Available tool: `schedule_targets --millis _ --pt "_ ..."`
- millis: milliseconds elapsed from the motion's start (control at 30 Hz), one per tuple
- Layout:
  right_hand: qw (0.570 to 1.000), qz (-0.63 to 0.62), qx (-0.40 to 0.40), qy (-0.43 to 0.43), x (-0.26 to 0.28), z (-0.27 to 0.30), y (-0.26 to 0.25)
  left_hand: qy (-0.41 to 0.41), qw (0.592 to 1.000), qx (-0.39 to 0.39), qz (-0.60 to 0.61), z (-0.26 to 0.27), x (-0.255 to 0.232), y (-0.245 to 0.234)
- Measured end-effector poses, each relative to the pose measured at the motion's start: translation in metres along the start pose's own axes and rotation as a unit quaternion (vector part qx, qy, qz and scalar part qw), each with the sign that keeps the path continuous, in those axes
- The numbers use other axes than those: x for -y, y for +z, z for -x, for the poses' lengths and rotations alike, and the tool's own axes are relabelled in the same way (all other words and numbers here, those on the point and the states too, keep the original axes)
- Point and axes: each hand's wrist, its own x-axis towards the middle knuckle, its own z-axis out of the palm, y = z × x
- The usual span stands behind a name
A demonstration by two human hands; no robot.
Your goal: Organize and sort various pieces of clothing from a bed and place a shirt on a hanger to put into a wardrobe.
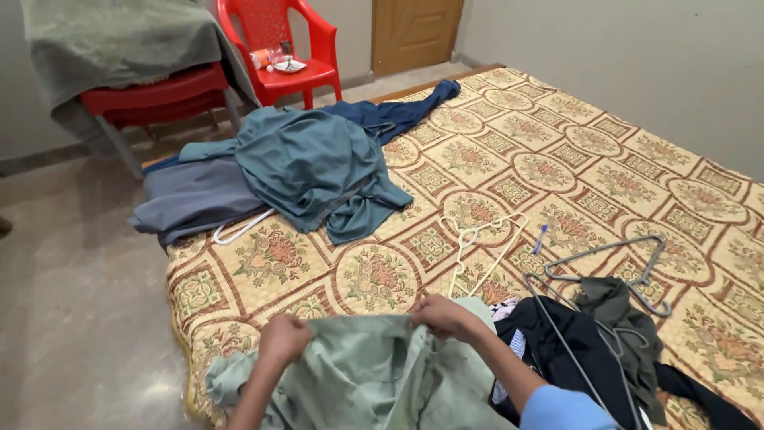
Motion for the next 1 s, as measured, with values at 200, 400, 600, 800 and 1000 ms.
schedule_targets --millis 200,400,600,800,1000 --pt "0.922 -0.376 -0.017 0.089 0.047 0.019 0.035 0.073 0.944 0.04 0.318 0.007 -0.017 0.032" --pt "0.959 -0.184 -0.208 -0.062 -0.019 0.018 0.105 0.162 0.953 -0.046 0.25 0.074 -0.011 0.056" --pt "0.969 -0.144 -0.194 -0.042 -0.014 0.024 0.155 0.281 0.949 -0.016 0.142 0.105 -0.009 0.089" --pt "0.968 0.034 -0.222 -0.116 -0.003 0.024 0.174 0.216 0.972 -0.011 0.095 0.094 0.017 0.114" --pt "0.967 0.144 -0.209 0.016 0.04 0.033 0.167 0.169 0.972 0.003 0.162 0.084 0.018 0.116"
